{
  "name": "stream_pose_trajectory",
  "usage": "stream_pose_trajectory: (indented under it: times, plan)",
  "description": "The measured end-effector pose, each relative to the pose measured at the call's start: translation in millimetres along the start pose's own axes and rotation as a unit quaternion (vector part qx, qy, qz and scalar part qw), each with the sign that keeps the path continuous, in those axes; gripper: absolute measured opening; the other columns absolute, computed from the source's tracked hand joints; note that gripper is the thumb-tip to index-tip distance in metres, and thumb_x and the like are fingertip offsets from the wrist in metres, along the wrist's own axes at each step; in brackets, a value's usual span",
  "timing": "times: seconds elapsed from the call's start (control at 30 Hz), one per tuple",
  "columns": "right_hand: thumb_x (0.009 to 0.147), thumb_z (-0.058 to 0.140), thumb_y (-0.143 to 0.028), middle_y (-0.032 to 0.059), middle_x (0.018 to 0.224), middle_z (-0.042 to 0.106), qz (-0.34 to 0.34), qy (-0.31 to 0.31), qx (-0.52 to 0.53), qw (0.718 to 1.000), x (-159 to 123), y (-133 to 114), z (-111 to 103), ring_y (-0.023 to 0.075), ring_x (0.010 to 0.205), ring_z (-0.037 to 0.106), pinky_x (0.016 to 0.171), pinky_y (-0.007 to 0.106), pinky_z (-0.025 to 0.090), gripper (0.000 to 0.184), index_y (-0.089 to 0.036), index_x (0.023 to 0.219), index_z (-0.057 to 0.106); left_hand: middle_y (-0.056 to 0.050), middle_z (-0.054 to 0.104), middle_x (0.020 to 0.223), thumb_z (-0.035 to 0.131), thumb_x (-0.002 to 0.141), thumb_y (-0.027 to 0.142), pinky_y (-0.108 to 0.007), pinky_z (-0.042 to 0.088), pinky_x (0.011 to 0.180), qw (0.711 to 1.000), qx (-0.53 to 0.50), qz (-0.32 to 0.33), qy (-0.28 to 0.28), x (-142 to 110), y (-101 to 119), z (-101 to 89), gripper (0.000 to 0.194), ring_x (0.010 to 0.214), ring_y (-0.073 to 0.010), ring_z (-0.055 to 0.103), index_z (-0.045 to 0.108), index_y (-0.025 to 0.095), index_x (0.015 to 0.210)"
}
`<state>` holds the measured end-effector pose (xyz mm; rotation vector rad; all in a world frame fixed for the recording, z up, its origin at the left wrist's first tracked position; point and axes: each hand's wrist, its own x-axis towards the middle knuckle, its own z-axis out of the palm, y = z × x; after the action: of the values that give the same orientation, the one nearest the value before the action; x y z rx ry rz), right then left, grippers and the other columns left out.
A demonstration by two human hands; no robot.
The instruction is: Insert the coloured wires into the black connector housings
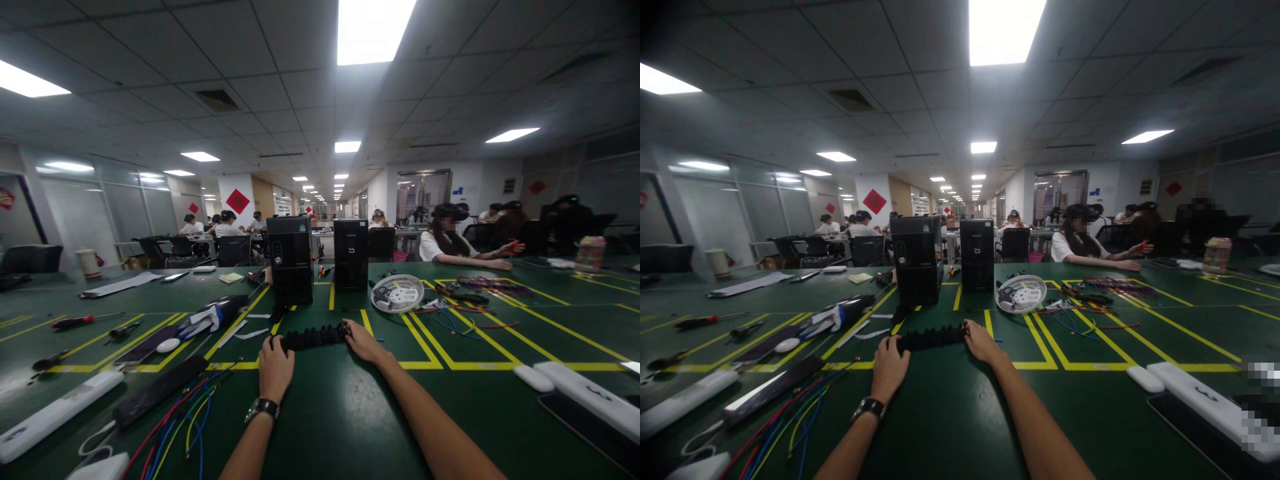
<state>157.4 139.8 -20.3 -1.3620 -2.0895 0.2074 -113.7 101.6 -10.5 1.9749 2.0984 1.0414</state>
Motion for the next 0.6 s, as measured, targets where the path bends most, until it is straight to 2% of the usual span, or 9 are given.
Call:
stream_pose_trajectory:
  times: [0.2, 0.37, 0.5, 0.6]
  plan:
    - [0.083, 0.045, -0.013, 0.0122, 0.119, 0.056, 0.008, 0.014, 0.001, 1.0, -5.9, -6.6, -4.5, 0.0204, 0.109, 0.054, 0.095, 0.031, 0.037, 0.034, -0.015, 0.117, 0.049, -0.015, 0.038, 0.135, 0.049, 0.081, 0.032, -0.044, 0.037, 0.099, 1.0, -0.013, 0.013, -0.013, 1.7, -2.1, 1.8, 0.045, 0.124, -0.0306, 0.041, 0.047, 0.017, 0.124]
    - [0.083, 0.043, -0.013, 0.0111, 0.111, 0.059, 0.033, 0.031, -0.018, 0.999, -24.5, -10.8, -8.0, 0.0193, 0.104, 0.056, 0.093, 0.029, 0.039, 0.029, -0.015, 0.112, 0.049, -0.013, 0.041, 0.133, 0.049, 0.081, 0.033, -0.045, 0.037, 0.098, 0.998, -0.039, 0.039, -0.021, -1.0, 2.4, 2.2, 0.044, 0.122, -0.0301, 0.042, 0.047, 0.02, 0.123]
    - [0.085, 0.044, -0.016, 0.0177, 0.123, 0.054, 0.06, 0.053, -0.045, 0.996, -46.2, -11.7, -13.8, 0.0234, 0.113, 0.053, 0.099, 0.035, 0.036, 0.029, -0.011, 0.113, 0.049, -0.012, 0.042, 0.133, 0.048, 0.081, 0.034, -0.045, 0.037, 0.098, 0.996, -0.051, 0.061, -0.04, -4.6, 8.7, 6.3, 0.043, 0.121, -0.0302, 0.043, 0.048, 0.02, 0.122]
    - [0.087, 0.042, -0.018, 0.0194, 0.132, 0.048, 0.068, 0.075, -0.061, 0.993, -60.6, -13.7, -21.5, 0.0252, 0.124, 0.044, 0.104, 0.039, 0.033, 0.022, -0.011, 0.106, 0.052, -0.011, 0.042, 0.133, 0.048, 0.081, 0.032, -0.043, 0.037, 0.099, 0.994, -0.061, 0.079, -0.053, -7.0, 15.3, 10.2, 0.043, 0.121, -0.0286, 0.044, 0.048, 0.019, 0.122]
